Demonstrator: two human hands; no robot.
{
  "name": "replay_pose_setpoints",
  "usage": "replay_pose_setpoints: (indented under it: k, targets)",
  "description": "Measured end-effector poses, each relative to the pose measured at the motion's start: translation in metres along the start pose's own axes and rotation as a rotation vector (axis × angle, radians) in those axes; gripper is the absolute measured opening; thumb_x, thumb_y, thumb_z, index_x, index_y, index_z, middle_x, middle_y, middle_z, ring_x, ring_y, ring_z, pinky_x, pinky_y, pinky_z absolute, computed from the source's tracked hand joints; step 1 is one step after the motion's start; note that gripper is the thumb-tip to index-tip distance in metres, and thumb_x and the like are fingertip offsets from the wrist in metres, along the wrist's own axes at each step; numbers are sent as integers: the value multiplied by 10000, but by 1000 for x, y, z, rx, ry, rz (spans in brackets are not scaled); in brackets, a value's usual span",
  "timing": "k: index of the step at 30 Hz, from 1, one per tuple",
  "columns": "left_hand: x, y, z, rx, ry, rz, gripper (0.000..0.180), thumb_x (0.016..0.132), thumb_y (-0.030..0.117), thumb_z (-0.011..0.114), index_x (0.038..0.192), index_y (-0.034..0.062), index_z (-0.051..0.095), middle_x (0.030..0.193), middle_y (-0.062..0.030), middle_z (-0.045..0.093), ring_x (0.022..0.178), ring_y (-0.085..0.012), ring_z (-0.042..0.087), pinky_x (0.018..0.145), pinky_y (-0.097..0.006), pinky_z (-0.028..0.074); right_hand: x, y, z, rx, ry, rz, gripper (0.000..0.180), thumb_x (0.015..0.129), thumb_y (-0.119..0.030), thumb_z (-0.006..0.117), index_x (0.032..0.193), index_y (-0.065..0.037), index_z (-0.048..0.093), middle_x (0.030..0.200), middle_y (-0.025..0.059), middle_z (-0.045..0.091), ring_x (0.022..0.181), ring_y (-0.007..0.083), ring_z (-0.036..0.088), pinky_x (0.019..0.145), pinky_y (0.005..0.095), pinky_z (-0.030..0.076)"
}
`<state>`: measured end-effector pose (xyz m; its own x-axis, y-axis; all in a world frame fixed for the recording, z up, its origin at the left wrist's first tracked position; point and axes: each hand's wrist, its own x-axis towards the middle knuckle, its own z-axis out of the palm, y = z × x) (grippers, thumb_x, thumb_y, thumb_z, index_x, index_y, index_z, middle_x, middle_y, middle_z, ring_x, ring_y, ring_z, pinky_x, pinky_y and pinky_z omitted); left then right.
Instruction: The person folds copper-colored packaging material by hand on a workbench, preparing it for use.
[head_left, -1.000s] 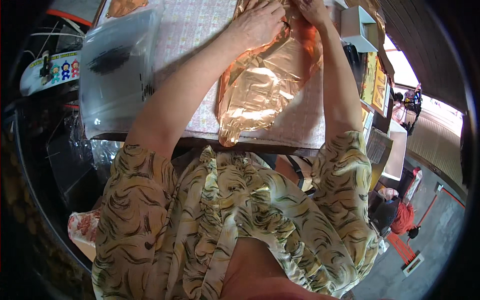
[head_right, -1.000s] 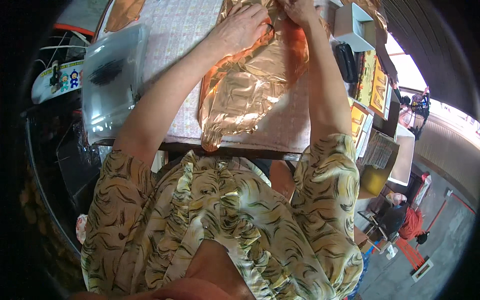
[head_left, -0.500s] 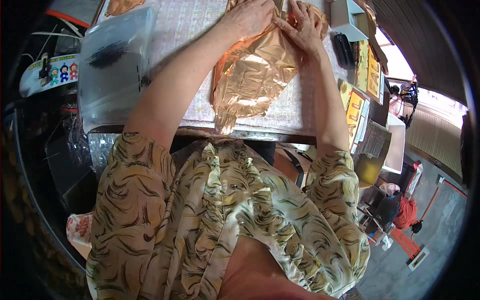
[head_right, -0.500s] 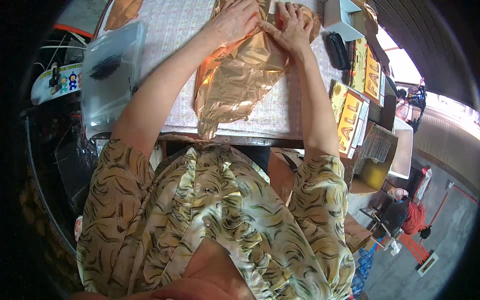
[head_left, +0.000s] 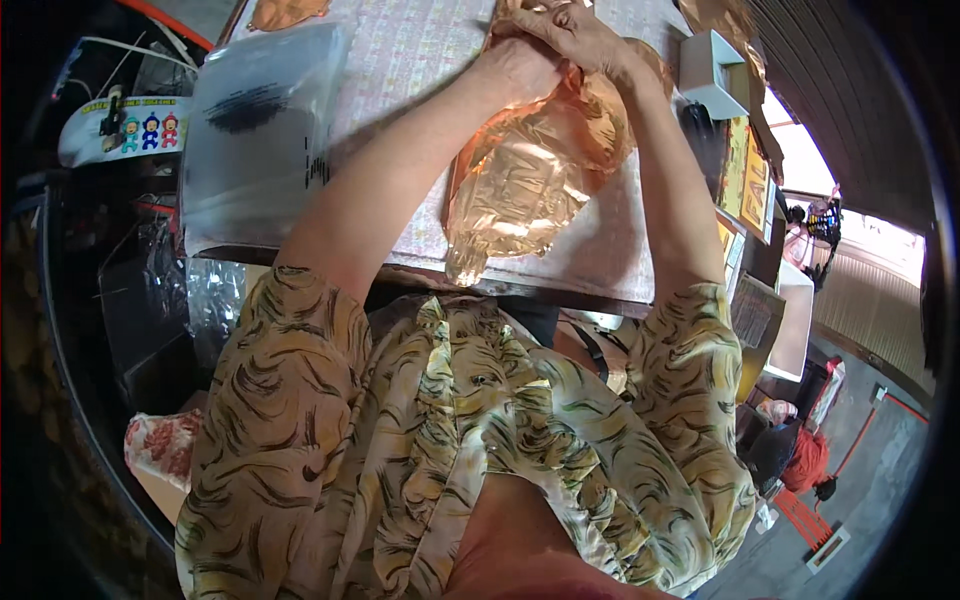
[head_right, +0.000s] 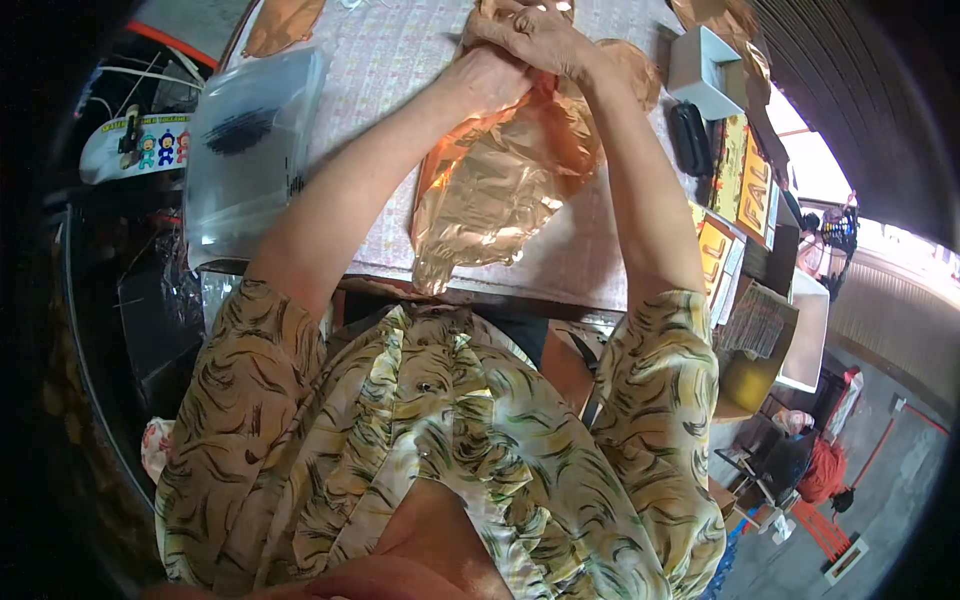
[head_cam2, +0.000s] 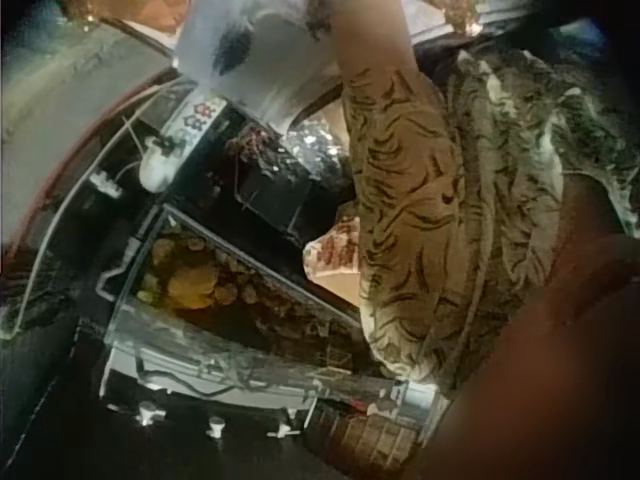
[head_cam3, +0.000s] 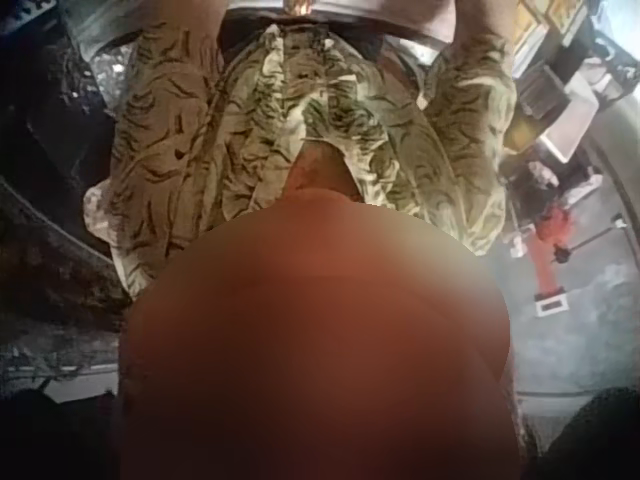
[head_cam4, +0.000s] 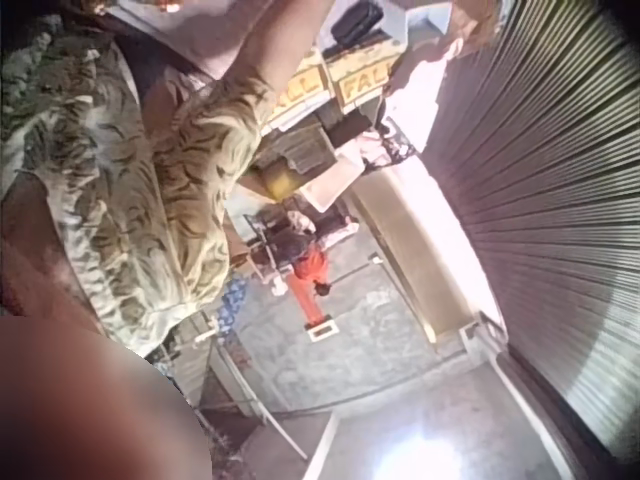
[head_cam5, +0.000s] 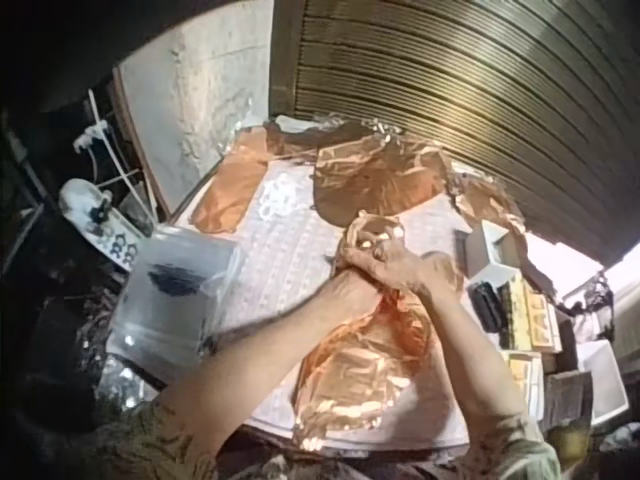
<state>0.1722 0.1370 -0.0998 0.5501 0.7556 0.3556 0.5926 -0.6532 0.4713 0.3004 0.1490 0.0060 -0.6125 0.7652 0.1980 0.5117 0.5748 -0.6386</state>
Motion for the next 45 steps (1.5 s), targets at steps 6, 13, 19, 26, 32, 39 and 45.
replay_pose_setpoints:
  k: [6, 13, 19, 26, 32, 39, 45]
  targets:
    - [11, 30, -12, -60, -45, 26, 372, 979, 243, 554, 1247, 5, 654, 1322, -250, 626, 1251, -411, 571, 1071, -491, 449, -6, 76, -1, -168, 103, -335, 376, 1042, -392, 542, 1255, -142, 725, 1398, 202, 590, 1397, 394, 438, 1149, 536, 360]
    - [10, 19, -3, 224, 31, 228, 292, 975, 210, 531, 1176, 52, 673, 1246, -164, 655, 1245, -313, 580, 1121, -533, 382, -51, 47, -38, 92, 516, 304, 454, 1079, -351, 520, 1265, 28, 687, 1192, 243, 720, 1147, 243, 667, 1019, 352, 481]
    - [7, 14, -7, 9, 79, 145, 289, 1019, 246, 540, 1225, 47, 579, 1248, -168, 579, 1203, -380, 560, 1078, -493, 421, -170, -6, -23, -39, 555, 516, 303, 1025, -129, 629, 1305, -37, 701, 1209, 118, 757, 1077, 131, 701, 960, 279, 525]
    - [6, 28, -21, -40, 111, 281, 309, 971, 175, 583, 1244, 39, 627, 1236, -156, 591, 1204, -354, 569, 1057, -473, 449, -167, -97, 65, -315, 297, 185, 294, 973, -42, 632, 1257, -39, 709, 1257, 147, 715, 1221, 298, 658, 1082, 401, 515]
    - [6, 22, -21, -117, 185, 303, 239, 951, 154, 608, 1155, 56, 685, 1152, -138, 611, 1142, -352, 596, 1023, -475, 455, -149, -104, 111, -406, 95, -119, 450, 1018, -316, 614, 1415, -104, 613, 1439, 75, 618, 1398, 270, 515, 1224, 448, 338]
    - [2, 14, -19, -7, 228, 300, 174, 971, 199, 575, 1083, 141, 696, 1142, -71, 626, 1163, -302, 592, 1078, -577, 318, -162, -115, 117, -302, 112, -92, 424, 1011, -302, 626, 1390, -113, 634, 1410, 87, 637, 1374, 272, 537, 1215, 447, 357]
    - [5, 24, -21, -2, 65, 234, 273, 977, 205, 566, 1200, 85, 668, 1268, -125, 615, 1246, -342, 561, 1094, -555, 364, -160, -86, 83, -539, 482, 241, 436, 1032, -308, 589, 1405, -83, 602, 1379, 134, 649, 1385, 325, 520, 1202, 496, 319]
